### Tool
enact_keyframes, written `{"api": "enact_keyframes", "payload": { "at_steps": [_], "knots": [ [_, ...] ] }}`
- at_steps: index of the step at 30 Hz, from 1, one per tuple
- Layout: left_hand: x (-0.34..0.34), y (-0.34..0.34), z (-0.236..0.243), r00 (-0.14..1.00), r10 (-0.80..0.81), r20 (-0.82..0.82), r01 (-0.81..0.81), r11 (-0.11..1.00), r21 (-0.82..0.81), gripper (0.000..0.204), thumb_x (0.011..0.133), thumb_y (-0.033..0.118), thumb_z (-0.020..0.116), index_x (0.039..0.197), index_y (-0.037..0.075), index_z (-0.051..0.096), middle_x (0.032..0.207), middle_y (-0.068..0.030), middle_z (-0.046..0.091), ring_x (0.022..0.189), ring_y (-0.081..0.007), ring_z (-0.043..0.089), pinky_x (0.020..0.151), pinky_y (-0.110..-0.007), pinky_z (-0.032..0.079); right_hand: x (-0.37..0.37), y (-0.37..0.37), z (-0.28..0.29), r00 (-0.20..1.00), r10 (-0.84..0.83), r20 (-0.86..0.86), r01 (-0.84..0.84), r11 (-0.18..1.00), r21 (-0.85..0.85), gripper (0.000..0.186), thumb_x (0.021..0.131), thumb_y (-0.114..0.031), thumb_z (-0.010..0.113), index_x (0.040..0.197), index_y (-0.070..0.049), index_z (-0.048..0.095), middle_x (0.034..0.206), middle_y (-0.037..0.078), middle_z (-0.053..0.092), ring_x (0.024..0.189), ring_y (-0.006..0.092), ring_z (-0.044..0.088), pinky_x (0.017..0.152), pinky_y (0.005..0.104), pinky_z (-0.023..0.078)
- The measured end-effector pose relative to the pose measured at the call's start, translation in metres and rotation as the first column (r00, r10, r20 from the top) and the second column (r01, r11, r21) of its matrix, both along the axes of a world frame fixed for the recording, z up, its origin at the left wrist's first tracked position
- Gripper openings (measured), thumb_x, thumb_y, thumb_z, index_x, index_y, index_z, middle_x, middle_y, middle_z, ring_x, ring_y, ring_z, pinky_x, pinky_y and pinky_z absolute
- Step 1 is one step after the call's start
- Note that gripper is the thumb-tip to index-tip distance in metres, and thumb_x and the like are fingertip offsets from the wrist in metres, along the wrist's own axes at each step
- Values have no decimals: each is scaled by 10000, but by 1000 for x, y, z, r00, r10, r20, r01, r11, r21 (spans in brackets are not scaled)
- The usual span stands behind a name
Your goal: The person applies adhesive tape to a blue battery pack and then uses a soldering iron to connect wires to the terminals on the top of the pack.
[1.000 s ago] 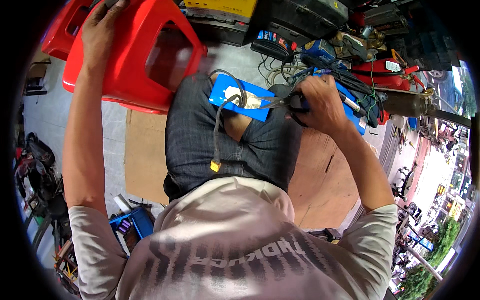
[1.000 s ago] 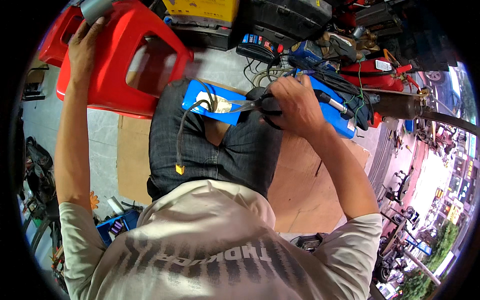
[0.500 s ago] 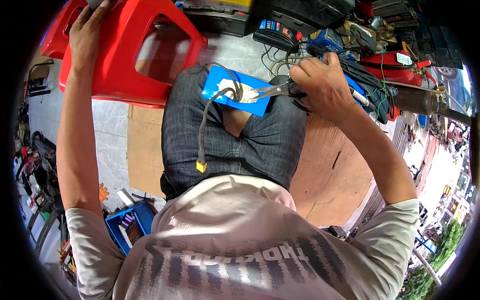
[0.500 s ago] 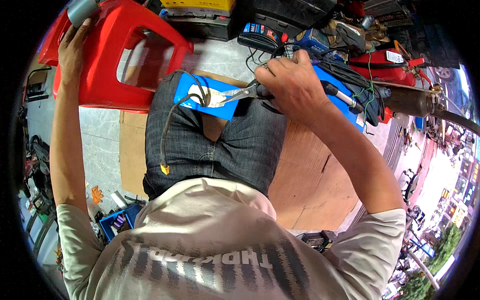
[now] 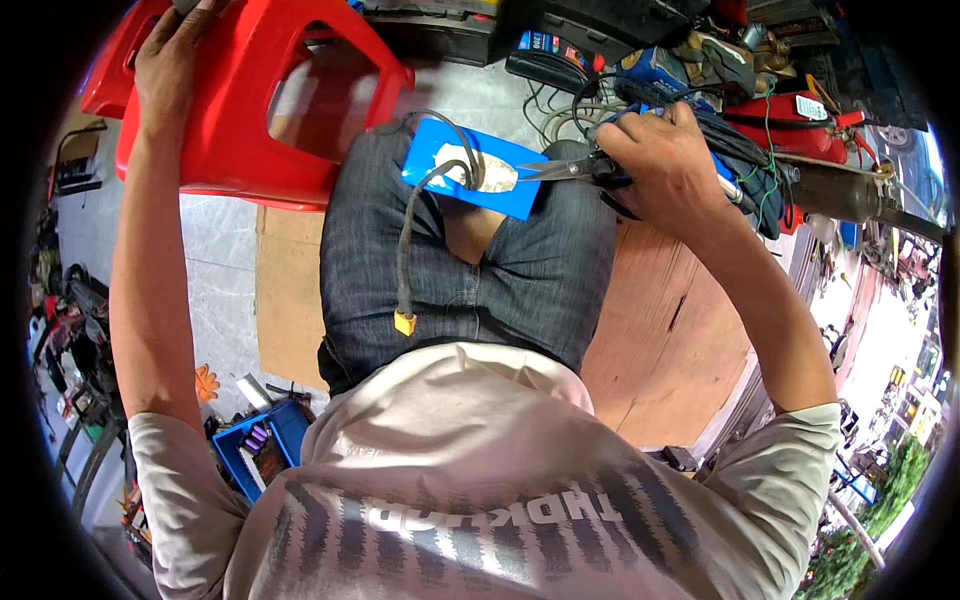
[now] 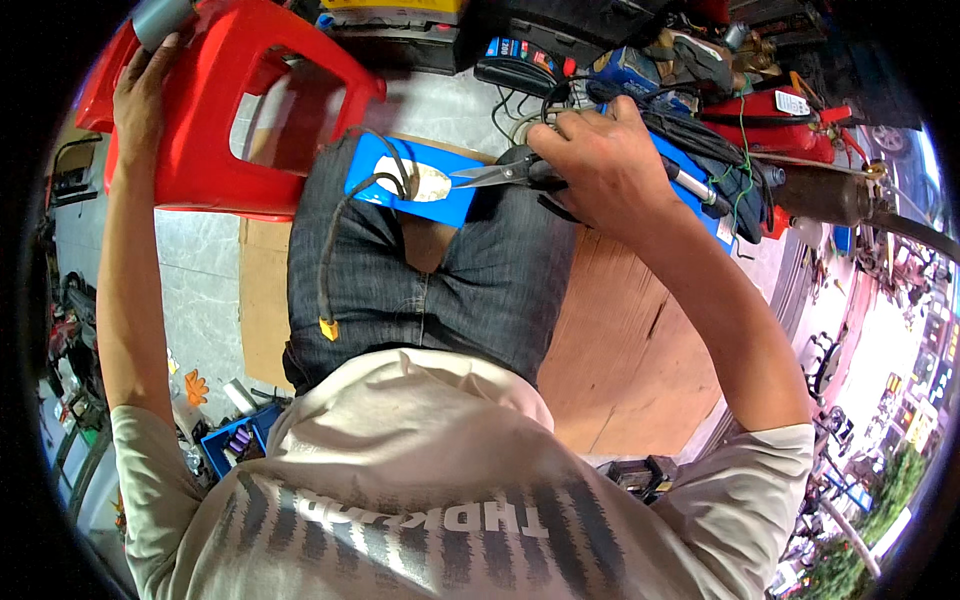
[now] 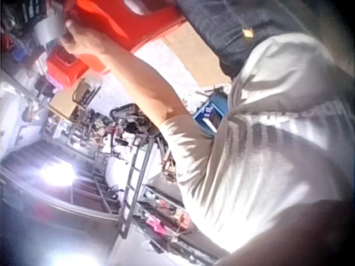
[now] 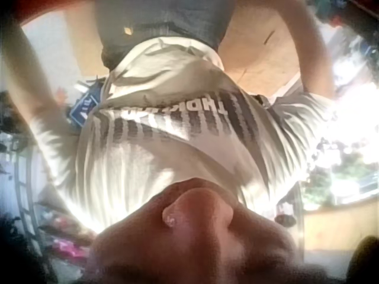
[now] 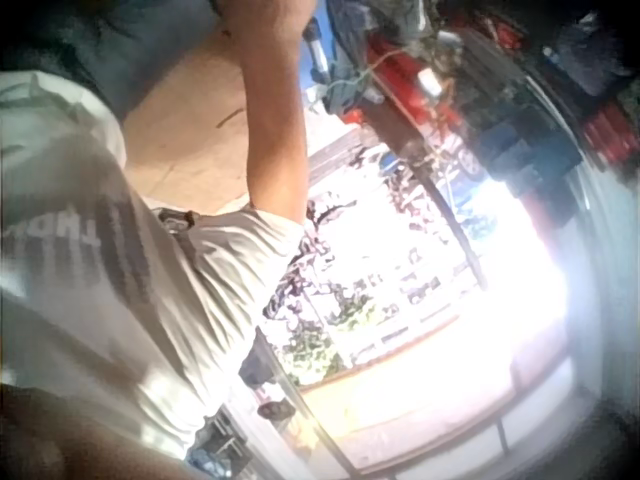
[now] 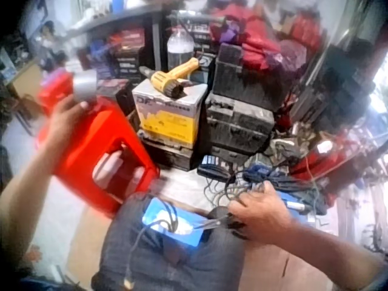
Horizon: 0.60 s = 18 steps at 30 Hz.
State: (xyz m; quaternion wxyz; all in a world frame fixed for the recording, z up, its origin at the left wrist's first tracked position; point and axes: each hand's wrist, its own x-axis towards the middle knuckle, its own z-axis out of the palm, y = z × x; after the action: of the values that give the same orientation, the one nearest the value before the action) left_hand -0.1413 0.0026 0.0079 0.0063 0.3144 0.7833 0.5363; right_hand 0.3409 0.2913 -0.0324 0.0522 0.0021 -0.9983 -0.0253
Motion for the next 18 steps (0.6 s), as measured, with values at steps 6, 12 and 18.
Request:
{"api": "enact_keyframes", "payload": {
  "at_steps": [6, 12, 18],
  "knots": [
    [-15, -9, -2, 999, -28, 21, 27, 999, 23, 494, 1116, 330, 758, 1517, 43, 728, 1425, -78, 789, 1332, -158, 704, 1180, -295, 486, 1, -3, 5, 1000, 26, -17, -24, 996, 81, 433, 745, -159, 900, 1088, -165, 636, 886, 28, 671, 892, 245, 746, 866, 430, 457],
    [-9, -5, -2, 998, -49, 35, 48, 999, 13, 463, 1119, 313, 755, 1492, 40, 744, 1420, -84, 792, 1341, -162, 705, 1187, -294, 487, 0, 0, 11, 998, 9, 66, -11, 1000, 24, 439, 746, -179, 910, 1096, -158, 646, 896, 41, 710, 882, 259, 762, 864, 452, 489],
    [-20, -10, -3, 979, -202, 8, 201, 977, 72, 427, 1119, 295, 752, 1460, 38, 761, 1388, -88, 801, 1285, -158, 717, 1151, -291, 501, -4, 4, 11, 995, 30, 97, -34, 998, 46, 540, 695, -247, 963, 1114, -165, 633, 905, 49, 713, 862, 277, 762, 906, 460, 519]
  ]
}}
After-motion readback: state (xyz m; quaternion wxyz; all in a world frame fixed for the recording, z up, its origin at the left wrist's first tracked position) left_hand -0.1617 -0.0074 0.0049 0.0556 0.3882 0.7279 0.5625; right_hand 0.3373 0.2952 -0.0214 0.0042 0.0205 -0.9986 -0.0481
